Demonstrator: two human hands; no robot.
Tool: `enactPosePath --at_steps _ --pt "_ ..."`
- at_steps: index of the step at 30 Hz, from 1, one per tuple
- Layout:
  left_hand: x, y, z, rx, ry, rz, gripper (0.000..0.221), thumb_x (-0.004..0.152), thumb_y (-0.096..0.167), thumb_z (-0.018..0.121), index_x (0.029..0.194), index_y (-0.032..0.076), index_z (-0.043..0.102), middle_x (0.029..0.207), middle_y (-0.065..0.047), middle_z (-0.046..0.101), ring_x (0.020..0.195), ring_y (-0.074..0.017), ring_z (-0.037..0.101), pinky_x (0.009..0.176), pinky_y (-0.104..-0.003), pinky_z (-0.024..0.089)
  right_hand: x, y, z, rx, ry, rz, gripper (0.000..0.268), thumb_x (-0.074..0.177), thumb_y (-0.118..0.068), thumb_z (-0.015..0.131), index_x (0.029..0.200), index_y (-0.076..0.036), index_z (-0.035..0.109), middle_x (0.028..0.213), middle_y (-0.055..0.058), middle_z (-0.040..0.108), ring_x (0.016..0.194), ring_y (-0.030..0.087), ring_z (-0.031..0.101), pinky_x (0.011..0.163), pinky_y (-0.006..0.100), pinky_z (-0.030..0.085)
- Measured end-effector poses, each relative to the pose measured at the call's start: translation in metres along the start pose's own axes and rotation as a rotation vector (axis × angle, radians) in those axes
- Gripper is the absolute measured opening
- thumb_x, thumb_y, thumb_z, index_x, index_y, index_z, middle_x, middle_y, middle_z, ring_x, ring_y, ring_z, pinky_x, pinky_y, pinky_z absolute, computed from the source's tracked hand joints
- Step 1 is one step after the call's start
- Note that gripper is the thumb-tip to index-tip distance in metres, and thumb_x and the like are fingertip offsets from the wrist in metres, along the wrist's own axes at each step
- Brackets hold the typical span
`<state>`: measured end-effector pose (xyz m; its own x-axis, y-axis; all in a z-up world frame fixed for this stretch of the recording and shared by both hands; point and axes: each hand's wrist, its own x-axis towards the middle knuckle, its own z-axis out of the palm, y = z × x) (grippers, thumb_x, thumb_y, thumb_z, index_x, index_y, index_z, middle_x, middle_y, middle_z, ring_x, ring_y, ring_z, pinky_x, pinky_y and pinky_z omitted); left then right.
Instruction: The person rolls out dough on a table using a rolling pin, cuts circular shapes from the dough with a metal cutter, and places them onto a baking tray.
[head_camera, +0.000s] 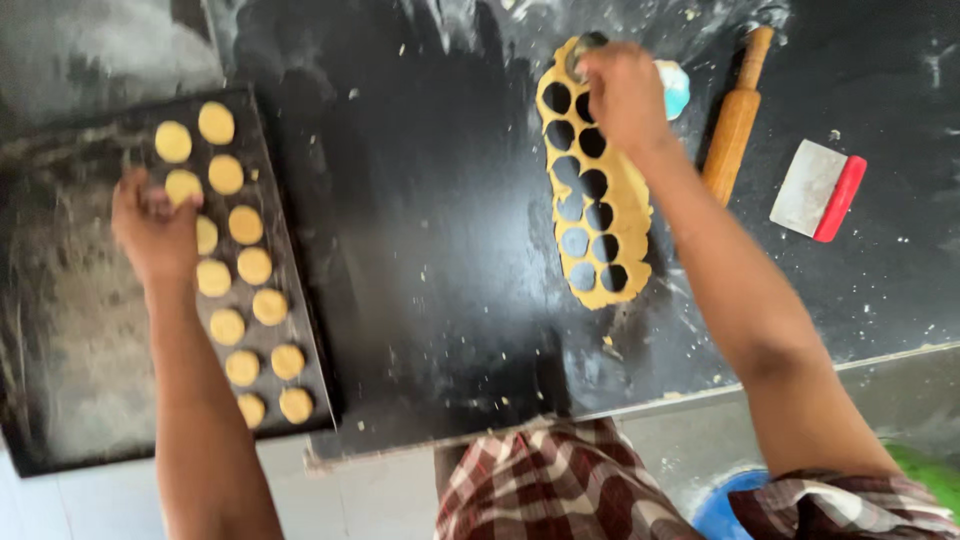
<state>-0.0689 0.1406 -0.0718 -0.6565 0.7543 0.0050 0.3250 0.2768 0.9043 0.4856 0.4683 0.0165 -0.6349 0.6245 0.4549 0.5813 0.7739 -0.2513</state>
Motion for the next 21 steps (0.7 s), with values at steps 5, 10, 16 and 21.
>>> enactPosePath --at_steps 5,10,16,21 --pt "-0.018 0.01 -0.018 0.111 0.065 0.121 0.072 0.095 -0.002 0.088 0.155 0.0 0.049 0.126 -0.005 0.058 0.103 -0.012 0.057 0.081 -0.025 0.05 0.034 -0.01 -0.01 0.425 -0.012 0.54 0.033 0.114 -0.019 0.068 0.086 -0.001 0.063 0.073 0.01 0.054 0.068 0.023 0.05 0.062 0.039 0.042" --pt "-0.148 -0.014 -0.121 -0.086 -0.1 0.094 0.043 0.107 0.003 0.067 0.148 0.004 0.055 0.112 -0.008 0.074 0.098 -0.015 0.071 0.084 -0.028 0.058 0.024 -0.208 0.013 1.106 -0.497 0.734 0.037 0.111 -0.034 0.063 0.085 -0.008 0.061 0.072 -0.004 0.055 0.058 0.006 0.048 0.054 0.025 0.04" --pt "-0.248 -0.036 -0.197 0.095 -0.052 -0.054 0.017 0.099 0.011 0.072 0.112 0.0 0.068 0.112 -0.012 0.076 0.086 -0.0178 0.075 0.07 -0.031 0.059 -0.003 -0.522 0.088 1.056 -0.588 0.039 0.023 0.107 -0.023 0.06 0.099 -0.002 0.066 0.077 0.007 0.064 0.069 0.018 0.061 0.062 0.034 0.048" --pt "-0.254 -0.035 -0.188 0.202 -0.053 -0.003 0.033 0.089 0.013 0.079 0.118 0.0 0.069 0.098 -0.013 0.067 0.079 -0.0198 0.061 0.07 -0.036 0.053 0.0 -0.578 0.117 0.84 -0.163 -0.077 0.019 0.112 -0.019 0.057 0.105 -0.002 0.062 0.095 0.015 0.061 0.086 0.035 0.06 0.071 0.039 0.046"
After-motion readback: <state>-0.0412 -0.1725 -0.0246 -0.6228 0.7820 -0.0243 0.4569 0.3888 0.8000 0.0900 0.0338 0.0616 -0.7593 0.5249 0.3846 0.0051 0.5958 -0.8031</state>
